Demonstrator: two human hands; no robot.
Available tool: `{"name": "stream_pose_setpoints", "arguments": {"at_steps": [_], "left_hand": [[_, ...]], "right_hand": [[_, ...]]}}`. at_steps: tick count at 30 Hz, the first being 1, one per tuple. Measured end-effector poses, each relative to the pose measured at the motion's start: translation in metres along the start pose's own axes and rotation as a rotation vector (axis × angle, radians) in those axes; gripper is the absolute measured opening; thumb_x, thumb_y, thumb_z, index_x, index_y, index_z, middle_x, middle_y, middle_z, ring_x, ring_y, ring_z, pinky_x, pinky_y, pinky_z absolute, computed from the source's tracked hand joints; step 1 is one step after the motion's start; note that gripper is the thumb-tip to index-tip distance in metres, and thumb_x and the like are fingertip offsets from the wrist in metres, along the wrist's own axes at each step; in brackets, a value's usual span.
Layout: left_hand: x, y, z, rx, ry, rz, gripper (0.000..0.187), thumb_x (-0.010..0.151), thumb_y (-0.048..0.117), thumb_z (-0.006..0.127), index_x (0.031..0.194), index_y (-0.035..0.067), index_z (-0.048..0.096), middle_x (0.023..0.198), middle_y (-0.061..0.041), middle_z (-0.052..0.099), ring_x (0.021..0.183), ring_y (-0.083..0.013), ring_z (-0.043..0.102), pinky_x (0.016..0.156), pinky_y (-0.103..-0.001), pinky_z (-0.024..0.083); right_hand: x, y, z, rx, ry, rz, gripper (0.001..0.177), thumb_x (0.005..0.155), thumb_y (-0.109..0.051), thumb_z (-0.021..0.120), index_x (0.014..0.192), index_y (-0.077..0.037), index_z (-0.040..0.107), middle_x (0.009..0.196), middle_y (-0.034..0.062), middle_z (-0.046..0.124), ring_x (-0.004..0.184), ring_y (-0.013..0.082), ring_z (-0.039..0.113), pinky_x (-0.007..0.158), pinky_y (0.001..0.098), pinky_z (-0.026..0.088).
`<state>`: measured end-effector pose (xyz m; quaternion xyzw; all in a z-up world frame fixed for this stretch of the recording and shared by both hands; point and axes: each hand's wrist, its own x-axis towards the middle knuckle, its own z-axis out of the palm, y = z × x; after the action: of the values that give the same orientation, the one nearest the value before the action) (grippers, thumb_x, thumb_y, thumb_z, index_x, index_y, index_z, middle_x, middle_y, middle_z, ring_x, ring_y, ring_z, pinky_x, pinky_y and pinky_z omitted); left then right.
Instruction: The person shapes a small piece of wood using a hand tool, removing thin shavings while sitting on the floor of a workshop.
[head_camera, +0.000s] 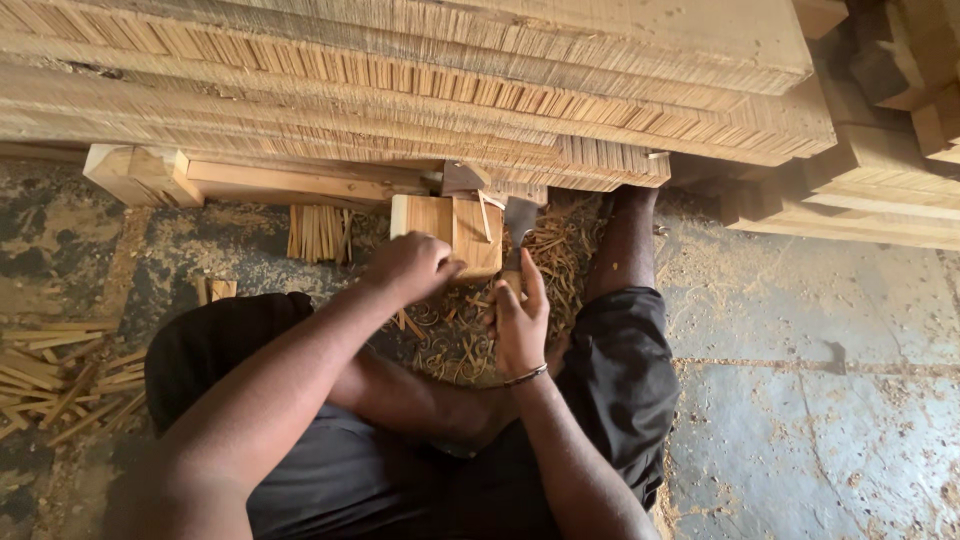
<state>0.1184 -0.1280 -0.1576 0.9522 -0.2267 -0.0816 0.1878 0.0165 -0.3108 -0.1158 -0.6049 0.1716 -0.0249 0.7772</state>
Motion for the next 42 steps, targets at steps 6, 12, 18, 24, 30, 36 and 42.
{"name": "stream_pose_setpoints", "arguments": {"at_steps": [6, 12, 18, 24, 30, 36, 42], "left_hand": [[0.022, 0.017, 0.013, 0.048, 0.346, -0.035, 0.043, 0.092, 0.041, 0.071, 0.102, 0.000, 0.062, 0.086, -0.013, 0.067, 0.062, -0.0204, 0.062, 0.047, -0.036, 0.056], [0.048, 0.027, 0.043, -0.099, 0.269, 0.106, 0.011, 0.098, 0.014, 0.062, 0.089, 0.008, 0.063, 0.084, -0.007, 0.064, 0.069, -0.0174, 0.061, 0.060, -0.034, 0.054], [0.035, 0.012, 0.032, -0.131, 0.429, -0.004, 0.013, 0.099, 0.007, 0.060, 0.086, 0.005, 0.062, 0.081, -0.009, 0.063, 0.060, -0.0185, 0.057, 0.050, -0.035, 0.052], [0.017, 0.004, 0.012, -0.160, 0.070, -0.133, 0.007, 0.098, 0.012, 0.064, 0.098, 0.005, 0.067, 0.086, -0.011, 0.070, 0.057, -0.0170, 0.061, 0.047, -0.035, 0.052], [0.020, 0.012, -0.002, -0.589, -0.260, 0.083, 0.016, 0.085, 0.012, 0.077, 0.099, 0.007, 0.072, 0.091, -0.007, 0.072, 0.067, -0.0100, 0.064, 0.052, -0.025, 0.051], [0.014, -0.011, 0.009, -0.191, 0.276, -0.232, 0.010, 0.094, 0.010, 0.070, 0.097, 0.002, 0.064, 0.086, -0.011, 0.069, 0.060, -0.0154, 0.061, 0.044, -0.031, 0.051], [0.059, 0.005, 0.069, -0.062, 0.279, 0.193, 0.004, 0.096, 0.008, 0.067, 0.094, 0.006, 0.066, 0.083, -0.008, 0.065, 0.065, -0.0162, 0.060, 0.055, -0.029, 0.053]], "right_hand": [[0.000, 0.014, 0.003, -0.039, -0.106, 0.010, 0.066, 0.098, -0.001, 0.060, 0.160, -0.010, 0.039, 0.081, 0.0028, 0.066, 0.057, 0.0056, 0.056, 0.047, 0.0199, 0.044], [0.006, 0.001, -0.005, 0.086, 0.059, -0.091, 0.064, 0.097, -0.002, 0.054, 0.159, -0.010, 0.039, 0.081, 0.0023, 0.064, 0.058, 0.0067, 0.056, 0.049, 0.0206, 0.046], [0.008, 0.002, -0.010, 0.100, 0.040, -0.098, 0.065, 0.099, -0.002, 0.055, 0.161, -0.012, 0.038, 0.081, 0.0013, 0.061, 0.058, 0.0075, 0.055, 0.048, 0.0214, 0.044], [0.004, 0.008, -0.005, 0.090, 0.024, 0.027, 0.065, 0.097, -0.005, 0.054, 0.159, -0.016, 0.038, 0.079, 0.0016, 0.062, 0.054, 0.0077, 0.054, 0.042, 0.0223, 0.041], [0.010, 0.000, -0.013, 0.105, 0.098, -0.010, 0.064, 0.098, -0.006, 0.055, 0.159, -0.016, 0.038, 0.083, 0.0014, 0.064, 0.055, 0.0079, 0.054, 0.042, 0.0219, 0.040], [0.015, -0.004, -0.018, 0.162, 0.162, -0.029, 0.065, 0.098, -0.008, 0.055, 0.159, -0.017, 0.037, 0.081, 0.0024, 0.063, 0.054, 0.0083, 0.054, 0.043, 0.0227, 0.042], [0.014, -0.002, -0.019, 0.152, 0.152, -0.014, 0.064, 0.098, -0.007, 0.055, 0.159, -0.016, 0.037, 0.082, 0.0023, 0.063, 0.055, 0.0077, 0.054, 0.044, 0.0219, 0.041]]}}
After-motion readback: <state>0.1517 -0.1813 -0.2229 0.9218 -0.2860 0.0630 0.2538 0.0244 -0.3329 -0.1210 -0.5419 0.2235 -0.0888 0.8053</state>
